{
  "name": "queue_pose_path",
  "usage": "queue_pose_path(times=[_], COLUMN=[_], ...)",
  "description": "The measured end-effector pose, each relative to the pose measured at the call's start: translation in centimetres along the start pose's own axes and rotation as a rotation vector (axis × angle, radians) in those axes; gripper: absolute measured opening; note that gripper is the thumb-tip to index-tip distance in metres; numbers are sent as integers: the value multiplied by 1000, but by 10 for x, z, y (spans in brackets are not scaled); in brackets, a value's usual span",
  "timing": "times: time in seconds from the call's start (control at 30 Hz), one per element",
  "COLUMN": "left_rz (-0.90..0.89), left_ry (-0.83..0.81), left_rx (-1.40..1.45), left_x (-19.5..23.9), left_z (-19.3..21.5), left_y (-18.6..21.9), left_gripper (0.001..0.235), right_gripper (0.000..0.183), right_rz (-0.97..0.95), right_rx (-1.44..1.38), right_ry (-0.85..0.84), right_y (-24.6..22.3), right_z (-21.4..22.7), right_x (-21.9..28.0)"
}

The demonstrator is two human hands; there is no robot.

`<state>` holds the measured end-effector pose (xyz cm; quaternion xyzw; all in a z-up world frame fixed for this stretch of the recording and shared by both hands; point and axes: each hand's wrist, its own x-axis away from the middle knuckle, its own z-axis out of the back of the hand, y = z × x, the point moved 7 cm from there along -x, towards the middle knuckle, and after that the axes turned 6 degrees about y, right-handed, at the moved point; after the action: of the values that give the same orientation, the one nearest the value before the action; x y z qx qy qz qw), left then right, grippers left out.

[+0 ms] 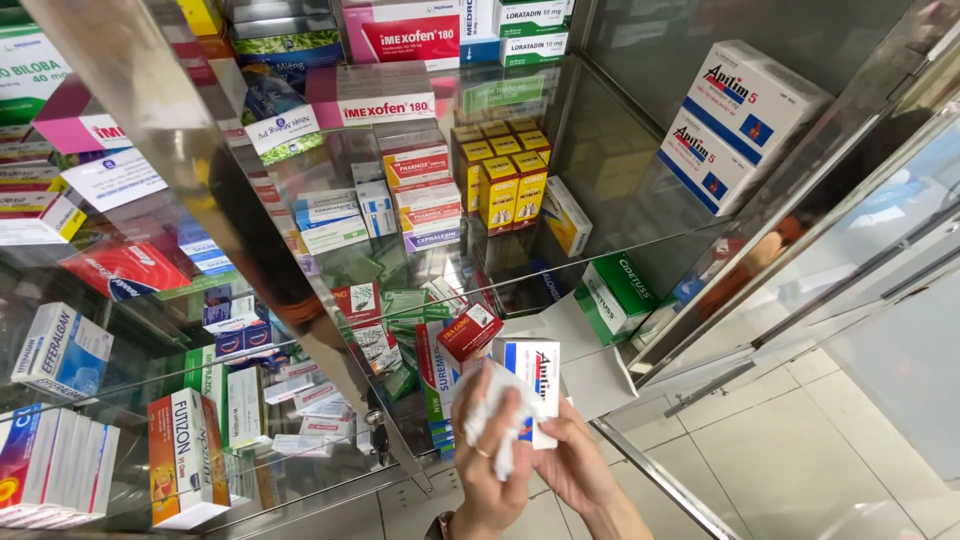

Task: The recorder is picking up medicine boxes from a glass display shelf and wiping them with a cloth to clean them.

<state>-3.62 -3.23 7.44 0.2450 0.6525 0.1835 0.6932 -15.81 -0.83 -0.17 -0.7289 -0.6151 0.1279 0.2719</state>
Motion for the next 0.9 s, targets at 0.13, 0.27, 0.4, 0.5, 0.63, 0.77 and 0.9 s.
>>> queue_pose_path(times=[0.13,0.27,0.4,0.5,0.63,0.77,0.9], left_rz=[-106,-312,-382,-297,-221,484,969], left_ry=[-138,-248,-363,-401,-314,-304,-40], left_rx=[-197,-299,-387,-362,-297,-78,364], left_x=[33,33,23,7,-30,11,68], left_z=[-9,-17,-27,-31,-19,-13,-10], left_y=[-9,8,26,20,21,-80,-144], left_gripper=[44,36,46,49,39,32,38], right_gripper=[73,65,61,51,49,53,63], right_rz=[103,62,1,-73,-95,150,441], right_rx=[86,-52,-104,-16,163,594,1004], right_ry=[-4,-13,-41,135,295,142,-33], right_y=[-10,-11,13,38,39,15,0], right_z=[12,20,77,122,117,68,2], right_x=[4,1,-8,-8,0,5,16])
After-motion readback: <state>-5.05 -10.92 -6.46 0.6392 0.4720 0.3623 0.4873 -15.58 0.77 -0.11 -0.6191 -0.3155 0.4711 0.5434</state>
